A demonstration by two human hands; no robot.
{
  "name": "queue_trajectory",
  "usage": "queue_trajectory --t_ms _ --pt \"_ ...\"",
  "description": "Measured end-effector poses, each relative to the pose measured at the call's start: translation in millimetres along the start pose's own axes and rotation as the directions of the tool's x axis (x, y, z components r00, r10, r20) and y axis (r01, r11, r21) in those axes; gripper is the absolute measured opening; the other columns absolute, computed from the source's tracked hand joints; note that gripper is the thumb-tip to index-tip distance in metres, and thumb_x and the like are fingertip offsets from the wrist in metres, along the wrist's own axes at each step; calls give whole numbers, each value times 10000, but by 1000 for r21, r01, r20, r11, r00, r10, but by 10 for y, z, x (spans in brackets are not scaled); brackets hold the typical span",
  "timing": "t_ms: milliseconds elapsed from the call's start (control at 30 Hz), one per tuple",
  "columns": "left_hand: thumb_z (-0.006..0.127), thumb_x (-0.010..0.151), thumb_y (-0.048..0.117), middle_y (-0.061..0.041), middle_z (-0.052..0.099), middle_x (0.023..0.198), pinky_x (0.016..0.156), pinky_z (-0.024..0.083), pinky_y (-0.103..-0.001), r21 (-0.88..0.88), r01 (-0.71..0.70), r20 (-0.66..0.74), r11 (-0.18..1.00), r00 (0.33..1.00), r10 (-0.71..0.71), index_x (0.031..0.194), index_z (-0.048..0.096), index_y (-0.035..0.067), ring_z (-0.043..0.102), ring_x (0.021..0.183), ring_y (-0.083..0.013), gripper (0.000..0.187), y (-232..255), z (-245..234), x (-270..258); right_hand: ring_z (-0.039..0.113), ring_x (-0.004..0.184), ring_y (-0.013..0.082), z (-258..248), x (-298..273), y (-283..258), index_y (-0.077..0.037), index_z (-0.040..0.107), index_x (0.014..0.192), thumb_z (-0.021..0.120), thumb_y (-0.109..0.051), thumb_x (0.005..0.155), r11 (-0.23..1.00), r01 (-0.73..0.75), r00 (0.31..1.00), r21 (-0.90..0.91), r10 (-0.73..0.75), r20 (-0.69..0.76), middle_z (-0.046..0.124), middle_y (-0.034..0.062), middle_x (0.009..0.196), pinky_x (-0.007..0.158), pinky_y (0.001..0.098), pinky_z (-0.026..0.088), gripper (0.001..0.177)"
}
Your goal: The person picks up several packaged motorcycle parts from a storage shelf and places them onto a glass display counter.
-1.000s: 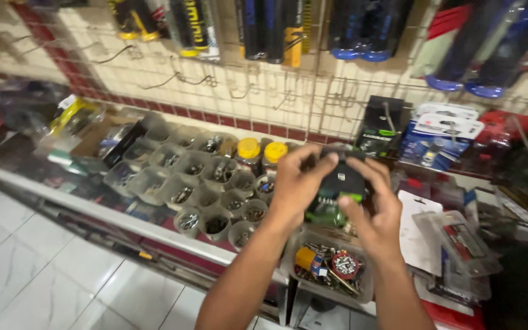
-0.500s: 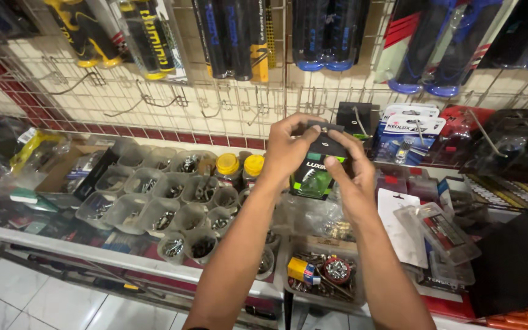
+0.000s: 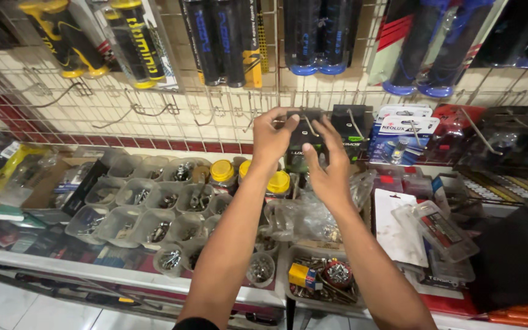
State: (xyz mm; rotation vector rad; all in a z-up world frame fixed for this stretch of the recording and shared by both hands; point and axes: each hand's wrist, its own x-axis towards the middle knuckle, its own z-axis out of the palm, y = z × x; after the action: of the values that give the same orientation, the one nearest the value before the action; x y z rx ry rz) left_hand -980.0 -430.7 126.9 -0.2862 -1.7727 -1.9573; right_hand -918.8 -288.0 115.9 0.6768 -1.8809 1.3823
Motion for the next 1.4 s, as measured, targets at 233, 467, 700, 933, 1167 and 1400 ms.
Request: queue_trajectory --t_ms 233,467,700,933,1167,1400 --pt "735 870 36 -95 770 844 706 572 -294 325 -154 -97 933 976 195 1013 750 25 744 756 -169 144 3 67 204 734 1106 291 23 157 -115 -23 674 1280 637 -41 967 992 -123 992 -38 121 -39 713 170 1247 934 354 562 315" --pt "728 732 17 -131 640 1044 830 504 -484 786 -370 126 495 880 457 1013 748 55 601 1018 -362 284 279 104 -68 740 1056 325 64 257 -113 -1 700 1251 647 -25 983 984 25 998 -176 -34 -50 734 201 1165 907 367 565 274" --pt "676 780 21 -84 653 1018 827 515 -459 811 -488 288 324 814 504 923 731 60 616 1011 -325 159 200 131 100 742 1022 349 63 284 -141 0 719 1214 644 -27 998 970 48 997 -237 -62 -52 737 199 1155 887 373 571 230" --pt "663 782 70 -90 662 1030 825 533 -456 822 -498 310 276 798 517 906 740 60 629 1021 -326 147 113 132 208 735 1044 357 113 278 -125 -1 714 1196 648 -25 979 969 36 997 -243 -52 -61 735 199 1174 889 372 575 227" --pt "683 772 33 -94 667 1086 835 537 -446 783 -516 270 347 785 558 882 741 58 612 1031 -323 127 92 119 182 655 1199 407 178 52 21 13 601 1378 674 2 912 964 58 995 -260 -76 -60 656 232 1296 1019 429 519 472" --pt "693 851 36 -105 649 1088 863 507 -454 734 -508 295 451 836 463 1041 752 37 601 1039 -335 199 204 59 50 609 1276 429 221 7 186 21 635 1323 638 68 882 927 110 993 -359 -118 0 632 246 1363 1067 453 505 443"
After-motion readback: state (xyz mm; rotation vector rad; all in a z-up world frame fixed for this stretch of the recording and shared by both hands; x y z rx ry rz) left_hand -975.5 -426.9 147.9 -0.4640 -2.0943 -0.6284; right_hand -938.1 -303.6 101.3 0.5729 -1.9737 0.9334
